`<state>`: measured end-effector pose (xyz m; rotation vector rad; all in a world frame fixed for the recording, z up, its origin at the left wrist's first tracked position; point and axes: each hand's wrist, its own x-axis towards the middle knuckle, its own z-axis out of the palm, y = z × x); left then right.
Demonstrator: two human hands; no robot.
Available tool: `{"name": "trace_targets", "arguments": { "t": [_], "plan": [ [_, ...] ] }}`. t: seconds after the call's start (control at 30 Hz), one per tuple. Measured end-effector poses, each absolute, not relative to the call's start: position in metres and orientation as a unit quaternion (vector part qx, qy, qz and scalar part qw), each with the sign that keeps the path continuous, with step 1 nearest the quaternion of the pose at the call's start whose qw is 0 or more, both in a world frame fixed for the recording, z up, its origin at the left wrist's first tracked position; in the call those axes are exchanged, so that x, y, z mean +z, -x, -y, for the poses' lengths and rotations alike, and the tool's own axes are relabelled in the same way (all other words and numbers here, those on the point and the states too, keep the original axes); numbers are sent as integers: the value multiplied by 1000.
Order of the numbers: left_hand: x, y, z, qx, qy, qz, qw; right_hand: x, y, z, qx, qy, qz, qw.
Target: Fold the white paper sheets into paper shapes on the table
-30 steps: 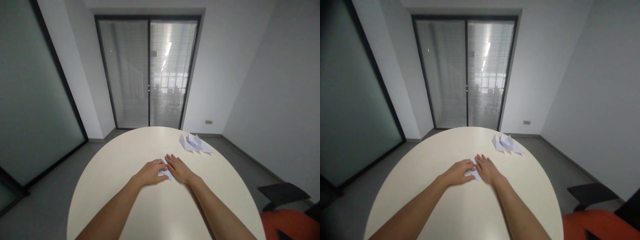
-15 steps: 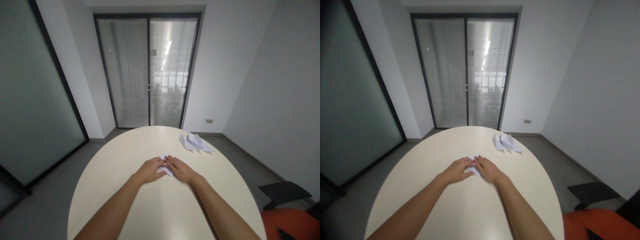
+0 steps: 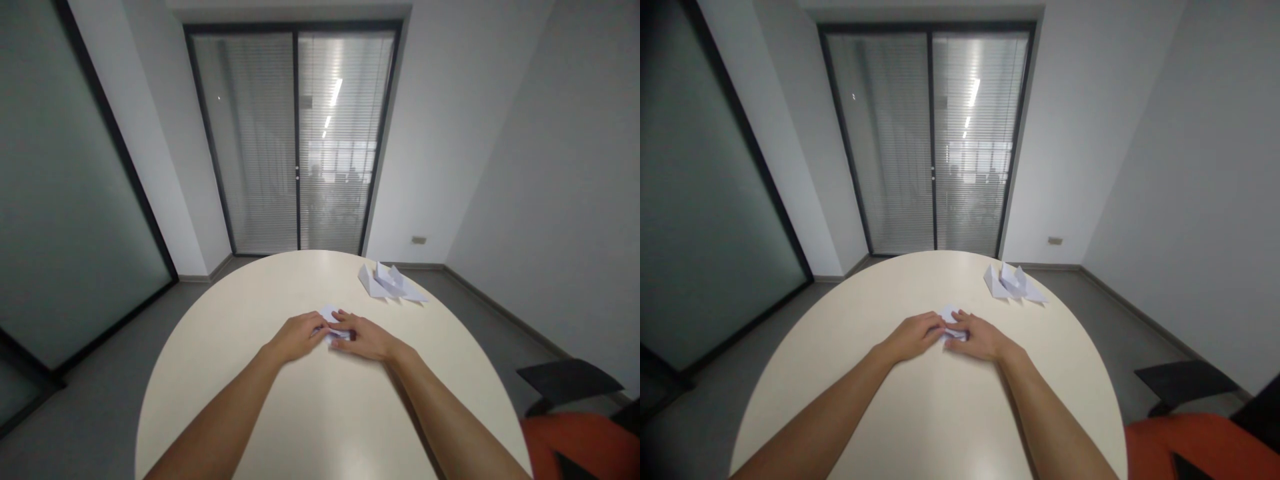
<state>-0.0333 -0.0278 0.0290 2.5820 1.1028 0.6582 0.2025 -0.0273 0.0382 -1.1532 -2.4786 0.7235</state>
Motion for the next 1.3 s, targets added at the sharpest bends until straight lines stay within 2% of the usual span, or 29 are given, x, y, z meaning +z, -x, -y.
{"name": "trace_targets", "arguments": {
  "t": [0.2, 0.5, 0.7, 1.3],
  "plan": [
    [25, 33, 25, 226, -876, -412, 111, 36, -209, 25, 261, 405, 853, 202],
    [15, 32, 16, 263, -824, -496, 79, 41, -207, 20, 156, 454, 846, 234],
    [9, 28, 12, 280, -787, -539, 109, 25, -202, 15, 191, 472, 813, 282],
    [12, 25, 18, 269, -836, -475, 54, 15, -188, 10, 141, 530, 784, 292]
  ]
}}
